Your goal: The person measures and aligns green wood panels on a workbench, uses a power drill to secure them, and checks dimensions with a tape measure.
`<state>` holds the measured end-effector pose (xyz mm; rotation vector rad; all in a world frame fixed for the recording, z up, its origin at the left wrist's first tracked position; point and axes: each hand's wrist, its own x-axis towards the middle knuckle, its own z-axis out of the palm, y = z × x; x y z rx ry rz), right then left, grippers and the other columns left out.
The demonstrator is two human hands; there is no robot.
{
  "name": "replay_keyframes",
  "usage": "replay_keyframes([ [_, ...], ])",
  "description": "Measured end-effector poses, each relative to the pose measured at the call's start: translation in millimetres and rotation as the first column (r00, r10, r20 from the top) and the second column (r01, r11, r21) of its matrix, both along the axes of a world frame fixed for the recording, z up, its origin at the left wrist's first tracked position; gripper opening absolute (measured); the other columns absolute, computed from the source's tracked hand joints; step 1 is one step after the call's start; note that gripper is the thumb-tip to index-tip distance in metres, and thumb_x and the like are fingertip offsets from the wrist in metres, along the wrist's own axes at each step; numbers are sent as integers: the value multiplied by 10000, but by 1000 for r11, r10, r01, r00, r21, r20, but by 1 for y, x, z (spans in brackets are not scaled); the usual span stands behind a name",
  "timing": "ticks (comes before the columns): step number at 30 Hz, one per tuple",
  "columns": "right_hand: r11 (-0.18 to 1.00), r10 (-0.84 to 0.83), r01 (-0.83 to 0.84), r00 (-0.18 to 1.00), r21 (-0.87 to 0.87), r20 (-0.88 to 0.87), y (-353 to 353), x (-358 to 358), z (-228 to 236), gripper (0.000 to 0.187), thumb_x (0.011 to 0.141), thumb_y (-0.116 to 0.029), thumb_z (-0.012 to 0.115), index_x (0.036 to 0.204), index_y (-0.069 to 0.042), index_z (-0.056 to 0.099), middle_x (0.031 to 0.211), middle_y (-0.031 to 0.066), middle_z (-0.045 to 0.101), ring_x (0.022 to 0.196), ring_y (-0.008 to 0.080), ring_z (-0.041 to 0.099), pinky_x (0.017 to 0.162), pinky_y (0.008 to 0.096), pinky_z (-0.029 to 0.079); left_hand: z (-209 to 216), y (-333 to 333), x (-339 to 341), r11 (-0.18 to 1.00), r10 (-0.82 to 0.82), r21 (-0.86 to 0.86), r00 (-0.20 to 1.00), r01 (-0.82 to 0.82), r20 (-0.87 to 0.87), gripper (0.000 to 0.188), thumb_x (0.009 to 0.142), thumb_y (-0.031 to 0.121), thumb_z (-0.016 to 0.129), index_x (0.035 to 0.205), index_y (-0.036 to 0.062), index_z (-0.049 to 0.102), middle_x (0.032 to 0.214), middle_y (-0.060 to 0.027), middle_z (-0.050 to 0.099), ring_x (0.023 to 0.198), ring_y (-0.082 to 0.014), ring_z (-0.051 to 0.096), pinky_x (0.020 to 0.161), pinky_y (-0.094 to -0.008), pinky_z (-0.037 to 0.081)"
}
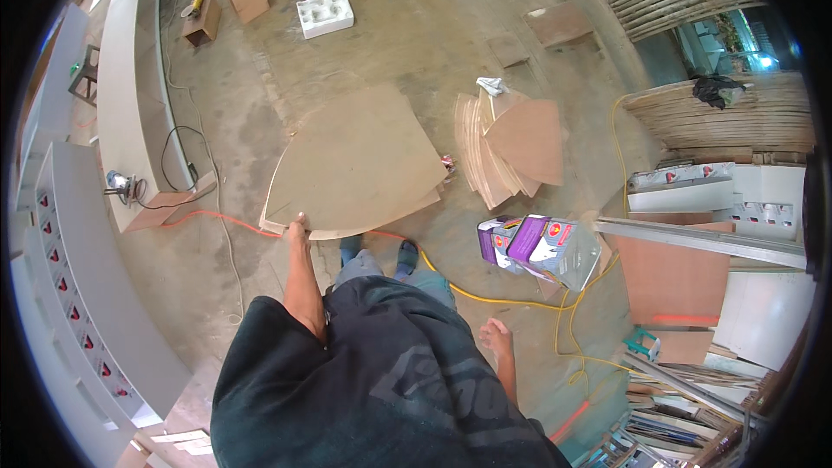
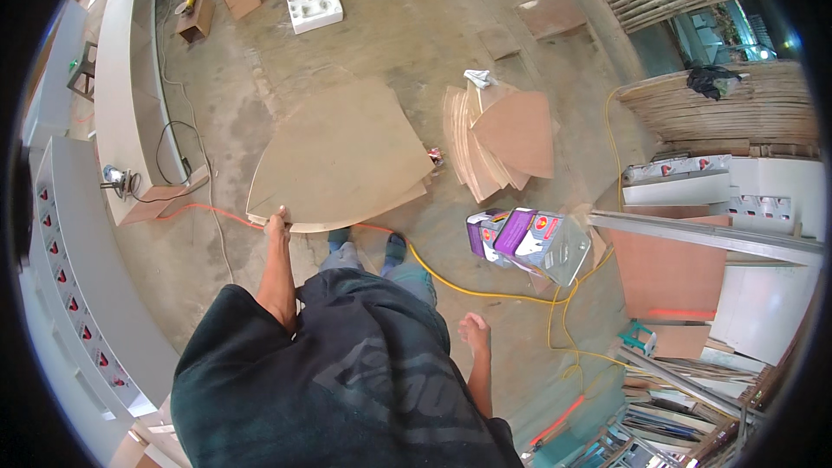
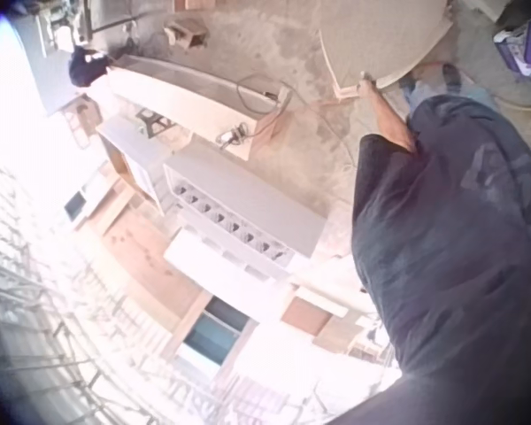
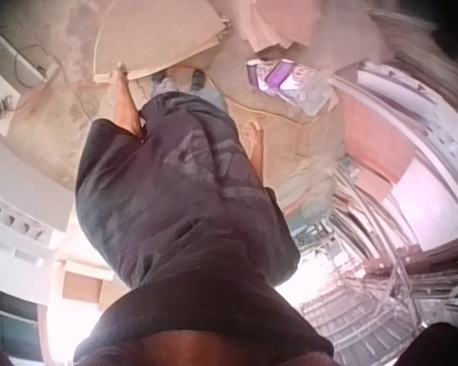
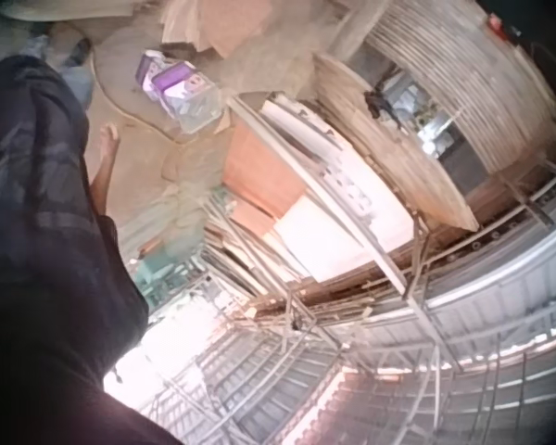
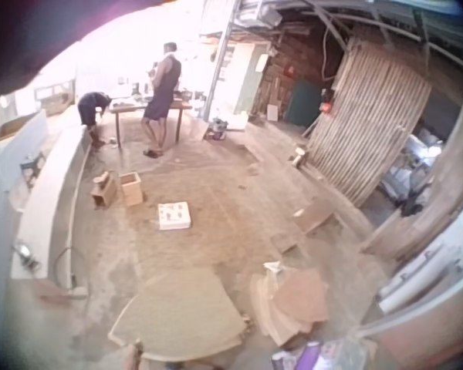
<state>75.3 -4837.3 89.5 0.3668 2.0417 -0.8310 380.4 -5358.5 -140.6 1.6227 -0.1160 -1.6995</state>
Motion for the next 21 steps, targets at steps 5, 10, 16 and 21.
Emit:
replay_keyframes([
  [5,901,323,-336,942,-276,-93,51,39,-57,281,954,-259,630,1112,-32,676,1000,85,709,852,193,677,737,331,536,-28,-3,26,994,103,-44,994,-102,24,486,905,58,680,1346,63,477,1232,-111,593,1095,-296,615,945,-498,539],
  [10,938,119,-107,993,-330,17,18,69,-45,298,938,-220,677,1124,12,668,994,69,705,889,179,661,804,325,533,-65,-1,61,977,149,-163,987,-136,67,502,901,41,671,1358,116,477,1223,-102,603,1084,-284,618,872,-511,555],
  [16,984,116,-115,993,-133,-2,2,63,-64,339,940,-162,620,1251,-27,607,977,65,697,766,158,662,635,304,526,-52,10,78,988,117,-119,978,-97,175,538,901,49,666,1381,104,428,1237,-109,600,1041,-281,636,798,-489,564],
  [21,981,171,-163,983,-107,69,-42,54,-45,423,934,-159,601,1340,-58,538,979,87,697,710,172,665,581,289,515,-69,22,83,980,158,-151,960,-126,229,547,911,72,661,1390,89,396,1271,-130,581,1053,-289,634,802,-496,563],
])
